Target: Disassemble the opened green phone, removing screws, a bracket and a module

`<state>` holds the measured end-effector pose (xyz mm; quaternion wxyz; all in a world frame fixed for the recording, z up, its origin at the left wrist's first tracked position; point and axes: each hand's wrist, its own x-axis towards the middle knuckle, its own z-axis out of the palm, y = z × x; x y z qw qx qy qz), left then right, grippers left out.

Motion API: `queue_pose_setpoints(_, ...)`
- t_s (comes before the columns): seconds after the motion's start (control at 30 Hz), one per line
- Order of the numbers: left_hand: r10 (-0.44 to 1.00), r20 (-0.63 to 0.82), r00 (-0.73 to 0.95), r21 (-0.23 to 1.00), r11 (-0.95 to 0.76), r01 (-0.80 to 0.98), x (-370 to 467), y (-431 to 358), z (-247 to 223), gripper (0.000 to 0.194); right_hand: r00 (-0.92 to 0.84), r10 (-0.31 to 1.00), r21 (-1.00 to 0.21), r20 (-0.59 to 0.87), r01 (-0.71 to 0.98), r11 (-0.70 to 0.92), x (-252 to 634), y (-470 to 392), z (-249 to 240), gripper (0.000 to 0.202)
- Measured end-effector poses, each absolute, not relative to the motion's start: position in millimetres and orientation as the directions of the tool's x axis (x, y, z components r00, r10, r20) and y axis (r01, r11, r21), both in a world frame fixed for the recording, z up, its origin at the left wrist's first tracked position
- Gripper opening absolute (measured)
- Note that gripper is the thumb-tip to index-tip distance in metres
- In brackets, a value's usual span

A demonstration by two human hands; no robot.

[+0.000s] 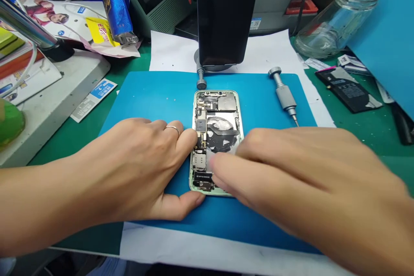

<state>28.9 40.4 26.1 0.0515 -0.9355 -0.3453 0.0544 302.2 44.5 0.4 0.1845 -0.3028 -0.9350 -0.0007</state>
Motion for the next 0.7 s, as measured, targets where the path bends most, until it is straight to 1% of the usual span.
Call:
queue_pose_setpoints(0.03, 0.655, -0.067, 0.752, -0.13, -0.753, 0.645, 29.2, 40.1, 25.9, 0.056, -0.794, 0.481, -0.033, 0.372, 0.507, 0.861, 292.3, 46.2, 3.8, 0.02)
queue_pose_setpoints(0.1, 0.651, -0.059, 0.757, -0.119, -0.757, 0.642, 29.4, 40.1, 25.4, 0.056, -0.832, 0.412, 0.022, 0.372, 0.451, 0.892, 277.8, 49.3, 8.0, 0.016)
queue_pose_setpoints(0.13, 0.647, -0.052, 0.76, -0.114, -0.76, 0.64, 29.3, 40.4, 25.1, 0.056, -0.841, 0.412, 0.031, 0.352, 0.45, 0.892, 274.0, 50.7, 8.5, 0.017)
queue_pose_setpoints(0.27, 0.642, -0.047, 0.766, -0.087, -0.766, 0.637, 28.0, 41.8, 25.0, 0.056, -0.843, 0.463, -0.002, 0.273, 0.481, 0.877, 272.4, 54.7, 5.8, 0.029)
queue_pose_setpoints(0.33, 0.646, -0.048, 0.762, -0.082, -0.763, 0.641, 27.5, 42.1, 25.5, 0.056, -0.844, 0.46, -0.003, 0.275, 0.477, 0.879, 272.2, 55.8, 5.0, 0.03)
queue_pose_setpoints(0.57, 0.648, -0.047, 0.76, -0.094, -0.761, 0.642, 27.8, 42.2, 26.1, 0.055, -0.839, 0.471, 0.023, 0.272, 0.495, 0.868, 268.8, 55.2, 4.6, 0.024)
queue_pose_setpoints(0.67, 0.65, -0.045, 0.759, -0.112, -0.758, 0.642, 27.9, 42.6, 25.5, 0.056, -0.856, 0.434, 0.042, 0.281, 0.463, 0.885, 272.7, 54.1, 2.6, 0.028)
queue_pose_setpoints(0.7, 0.647, -0.044, 0.761, -0.114, -0.76, 0.64, 27.9, 42.7, 25.3, 0.057, -0.847, 0.442, 0.02, 0.296, 0.468, 0.884, 275.5, 53.8, 1.5, 0.029)
